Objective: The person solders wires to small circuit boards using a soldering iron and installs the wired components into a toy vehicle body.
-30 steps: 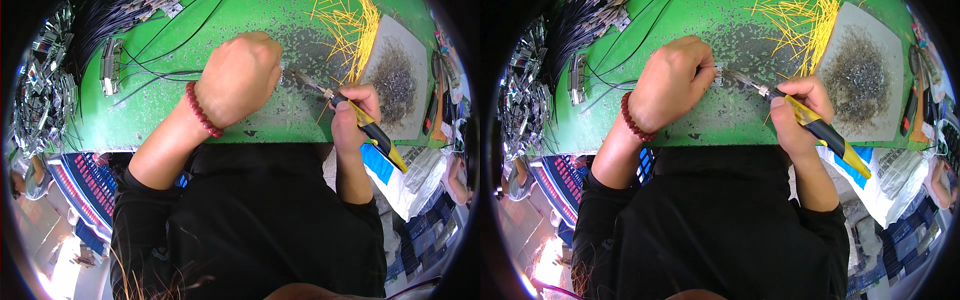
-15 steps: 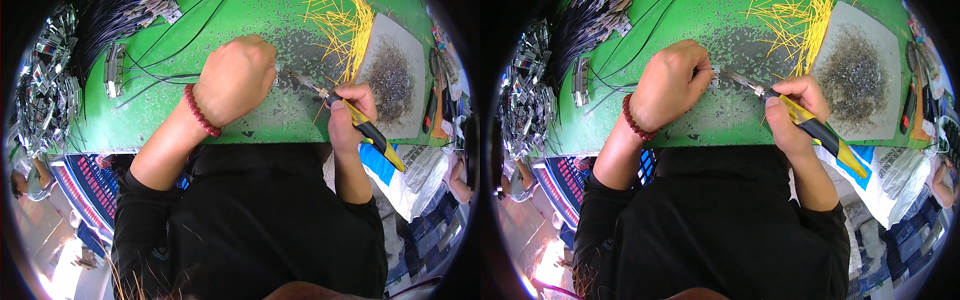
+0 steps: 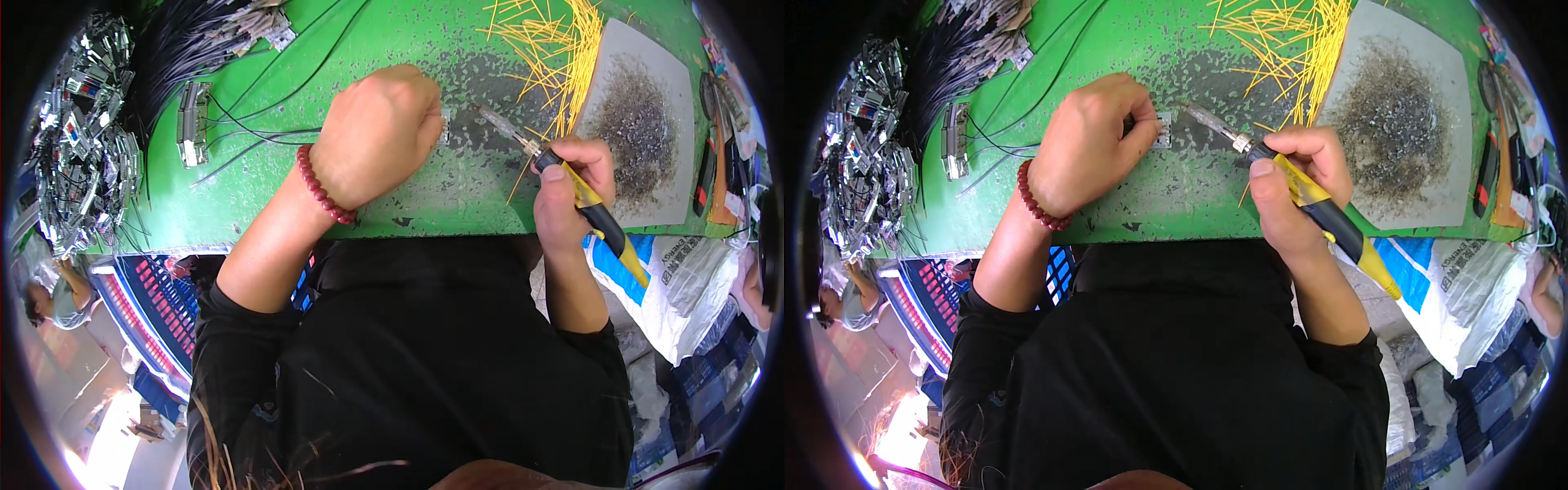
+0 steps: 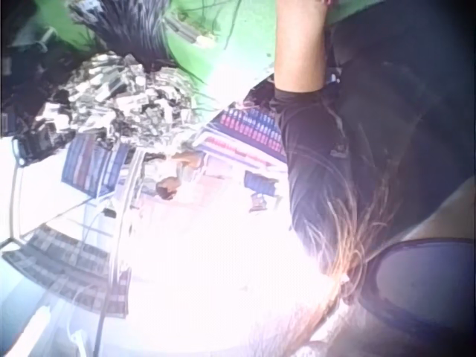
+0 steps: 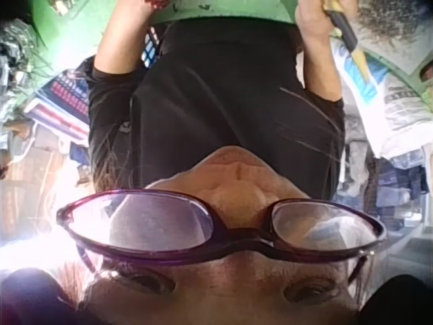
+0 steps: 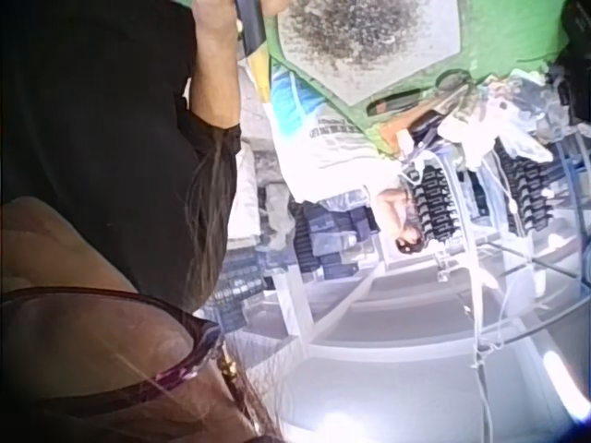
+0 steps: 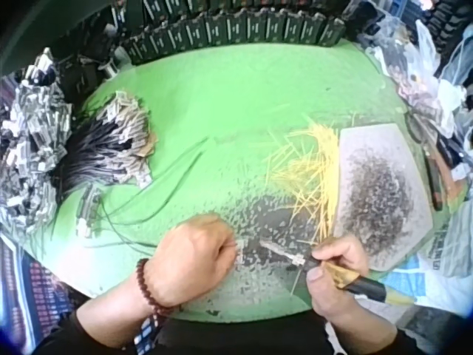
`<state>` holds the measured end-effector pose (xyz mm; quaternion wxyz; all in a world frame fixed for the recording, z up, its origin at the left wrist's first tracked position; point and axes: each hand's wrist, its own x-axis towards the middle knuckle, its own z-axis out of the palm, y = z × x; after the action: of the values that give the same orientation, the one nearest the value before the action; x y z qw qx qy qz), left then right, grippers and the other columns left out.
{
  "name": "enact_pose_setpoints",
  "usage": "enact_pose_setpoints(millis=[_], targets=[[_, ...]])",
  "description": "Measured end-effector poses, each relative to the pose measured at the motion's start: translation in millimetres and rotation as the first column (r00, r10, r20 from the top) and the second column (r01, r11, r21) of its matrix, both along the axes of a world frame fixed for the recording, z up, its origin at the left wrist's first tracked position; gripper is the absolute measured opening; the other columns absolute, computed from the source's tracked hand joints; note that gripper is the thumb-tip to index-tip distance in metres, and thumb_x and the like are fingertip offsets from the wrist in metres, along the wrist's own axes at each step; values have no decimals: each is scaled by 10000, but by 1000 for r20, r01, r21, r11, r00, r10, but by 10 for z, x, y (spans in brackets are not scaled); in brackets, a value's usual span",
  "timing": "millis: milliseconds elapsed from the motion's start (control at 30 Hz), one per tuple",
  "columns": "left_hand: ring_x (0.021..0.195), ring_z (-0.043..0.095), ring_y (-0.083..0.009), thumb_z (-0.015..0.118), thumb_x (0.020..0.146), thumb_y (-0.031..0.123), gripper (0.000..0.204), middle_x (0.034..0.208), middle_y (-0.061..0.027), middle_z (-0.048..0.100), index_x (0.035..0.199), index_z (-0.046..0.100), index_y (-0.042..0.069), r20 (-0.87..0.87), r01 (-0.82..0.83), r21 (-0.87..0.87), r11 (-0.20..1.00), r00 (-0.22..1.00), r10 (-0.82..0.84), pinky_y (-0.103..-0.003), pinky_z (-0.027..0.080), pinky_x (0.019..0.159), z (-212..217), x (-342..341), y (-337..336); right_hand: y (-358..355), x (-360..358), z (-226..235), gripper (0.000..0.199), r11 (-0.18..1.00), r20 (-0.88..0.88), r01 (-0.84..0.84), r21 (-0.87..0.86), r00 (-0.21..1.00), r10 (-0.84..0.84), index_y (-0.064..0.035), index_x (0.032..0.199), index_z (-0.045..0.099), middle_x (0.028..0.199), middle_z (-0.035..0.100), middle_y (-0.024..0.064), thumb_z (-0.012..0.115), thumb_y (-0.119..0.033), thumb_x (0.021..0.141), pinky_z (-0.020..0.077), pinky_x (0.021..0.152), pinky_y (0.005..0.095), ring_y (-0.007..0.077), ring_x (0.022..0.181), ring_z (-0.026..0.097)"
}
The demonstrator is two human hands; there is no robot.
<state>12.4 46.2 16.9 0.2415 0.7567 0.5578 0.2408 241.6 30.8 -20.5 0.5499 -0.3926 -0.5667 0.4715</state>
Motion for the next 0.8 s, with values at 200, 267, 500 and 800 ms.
enact_pose_setpoints(millis=[200,267,500,800], targets=[[729,634,-279,699,777,85,95,785,-107,641,760,634,18,148,-24,39,999,989,18,-366,502,642,81,-156,146,-113,44,5,333,998,7,47,-37,999,-47,-20,1056,510,969,546,54,720,-187,858,401,729,240,84,803,472],[792,651,-319,696,785,128,122,863,-141,656,830,661,21,-48,-174,197,965,981,187,-420,528,687,112,-354,485,-121,63,-14,337,999,-6,37,-28,999,-37,-23,1043,509,966,546,56,723,-204,857,391,712,241,84,785,458],[859,654,-388,498,908,182,198,956,-207,643,882,623,31,-557,-281,176,943,761,331,-490,538,742,-145,-677,1060,-123,58,10,338,999,-12,34,17,999,-34,-12,1029,537,940,553,50,738,-210,844,389,691,242,87,766,457],[955,634,-373,533,928,236,215,1027,-202,642,994,606,45,-502,-344,87,935,795,339,-469,523,783,-38,-638,974,-79,-9,68,301,998,-11,39,41,999,-38,-14,1008,555,850,545,18,735,-189,841,373,606,219,56,682,444]])
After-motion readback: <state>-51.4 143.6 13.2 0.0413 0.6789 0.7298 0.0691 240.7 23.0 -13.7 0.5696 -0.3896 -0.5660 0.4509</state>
